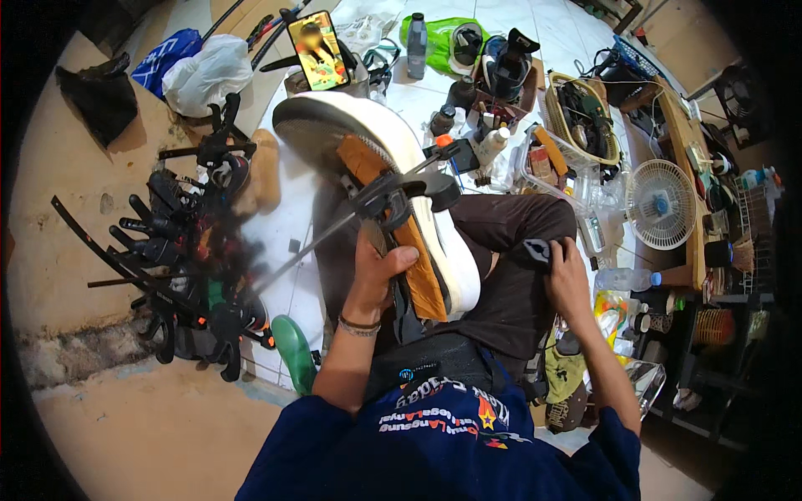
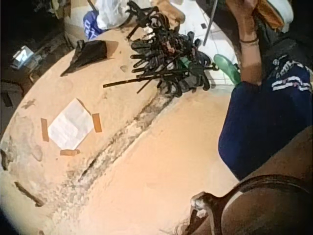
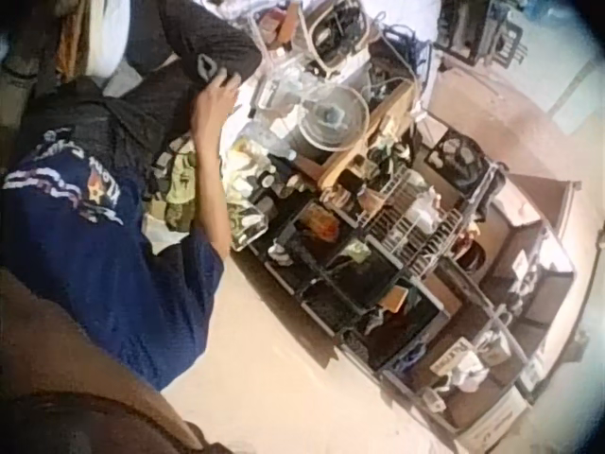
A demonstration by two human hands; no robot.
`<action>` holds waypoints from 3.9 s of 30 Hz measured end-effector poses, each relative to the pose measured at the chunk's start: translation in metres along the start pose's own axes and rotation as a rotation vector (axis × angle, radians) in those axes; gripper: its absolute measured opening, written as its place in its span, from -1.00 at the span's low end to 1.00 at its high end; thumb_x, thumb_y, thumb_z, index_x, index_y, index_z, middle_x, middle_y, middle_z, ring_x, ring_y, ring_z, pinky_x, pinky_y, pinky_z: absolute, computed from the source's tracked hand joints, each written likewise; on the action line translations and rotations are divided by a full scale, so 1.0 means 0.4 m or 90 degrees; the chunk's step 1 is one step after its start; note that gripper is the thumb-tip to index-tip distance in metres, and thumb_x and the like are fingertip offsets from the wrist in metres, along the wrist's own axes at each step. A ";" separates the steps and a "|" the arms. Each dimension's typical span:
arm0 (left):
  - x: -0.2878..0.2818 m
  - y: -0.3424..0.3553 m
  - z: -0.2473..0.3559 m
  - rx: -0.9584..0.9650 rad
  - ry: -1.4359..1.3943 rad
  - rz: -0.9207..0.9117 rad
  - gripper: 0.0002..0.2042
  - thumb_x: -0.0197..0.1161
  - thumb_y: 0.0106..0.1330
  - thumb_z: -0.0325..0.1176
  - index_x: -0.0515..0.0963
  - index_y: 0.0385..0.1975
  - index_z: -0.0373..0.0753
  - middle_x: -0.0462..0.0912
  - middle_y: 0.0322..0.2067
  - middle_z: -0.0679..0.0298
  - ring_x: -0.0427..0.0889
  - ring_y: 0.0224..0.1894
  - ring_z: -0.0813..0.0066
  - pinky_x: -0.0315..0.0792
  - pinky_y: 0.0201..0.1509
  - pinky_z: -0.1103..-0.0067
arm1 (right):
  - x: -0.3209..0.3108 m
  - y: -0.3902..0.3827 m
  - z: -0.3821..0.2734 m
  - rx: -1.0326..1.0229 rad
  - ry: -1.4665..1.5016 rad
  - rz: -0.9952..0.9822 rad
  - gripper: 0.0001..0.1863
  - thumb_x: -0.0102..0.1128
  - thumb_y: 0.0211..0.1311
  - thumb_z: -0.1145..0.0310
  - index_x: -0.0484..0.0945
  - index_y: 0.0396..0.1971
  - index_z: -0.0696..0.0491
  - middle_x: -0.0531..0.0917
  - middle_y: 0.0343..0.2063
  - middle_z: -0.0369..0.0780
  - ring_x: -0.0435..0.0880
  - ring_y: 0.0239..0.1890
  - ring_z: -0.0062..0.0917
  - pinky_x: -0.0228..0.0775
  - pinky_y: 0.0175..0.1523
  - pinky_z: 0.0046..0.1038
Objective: Glue and clamp the sole of a sneaker.
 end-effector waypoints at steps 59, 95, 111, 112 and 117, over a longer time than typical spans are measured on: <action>0.172 -0.047 0.017 0.112 0.254 -0.010 -0.23 0.64 -0.08 -0.46 0.30 0.14 -0.40 0.55 0.01 0.15 0.60 -0.01 0.37 0.51 0.09 0.45 | -0.464 0.102 -0.267 -0.304 0.168 0.123 -0.70 0.39 0.05 0.13 0.67 -0.38 0.06 0.66 -0.46 -0.05 0.69 -0.37 -0.08 0.56 -0.24 -0.18; 0.105 0.018 0.047 0.251 -0.184 -0.081 -0.44 0.42 0.16 -0.44 0.33 0.15 -0.29 0.51 0.02 0.15 0.55 0.07 0.26 0.46 0.19 0.36 | -0.481 0.016 -0.441 -0.319 1.600 0.348 -0.12 -0.24 0.33 -0.30 0.36 0.19 0.29 0.56 -0.19 0.02 0.59 -0.16 -0.22 0.45 0.04 -0.16; 0.060 0.136 0.000 0.449 0.049 -0.109 -0.47 0.40 0.19 -0.40 0.34 0.14 -0.25 0.51 0.04 0.13 0.54 0.11 0.20 0.45 0.23 0.31 | -0.486 0.046 -0.439 -0.541 1.497 0.257 -0.54 -0.27 0.44 -0.08 0.32 -0.39 0.03 0.43 -0.67 -0.19 0.27 -0.69 -0.48 0.19 -0.38 -0.30; 0.053 0.102 -0.005 0.467 0.066 -0.109 -0.48 0.40 0.19 -0.39 0.34 0.14 -0.24 0.51 0.04 0.13 0.54 0.11 0.20 0.45 0.23 0.31 | -0.490 0.040 -0.444 -0.530 1.498 0.250 -0.54 -0.32 0.48 -0.05 0.31 -0.40 0.04 0.42 -0.68 -0.17 0.26 -0.69 -0.48 0.18 -0.39 -0.31; 0.064 0.161 -0.022 0.538 0.131 -0.129 -0.48 0.40 0.20 -0.38 0.34 0.13 -0.23 0.51 0.04 0.12 0.53 0.13 0.18 0.44 0.24 0.29 | -0.483 0.028 -0.436 -0.573 1.439 0.301 -0.51 -0.39 0.51 -0.05 0.31 -0.41 0.06 0.43 -0.67 -0.17 0.23 -0.70 -0.48 0.16 -0.41 -0.32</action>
Point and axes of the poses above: each hand's wrist, its own y-axis towards the middle knuckle, its own x-axis out of the palm, z = x × y, the point moved 2 cm from there along y, towards the middle knuckle
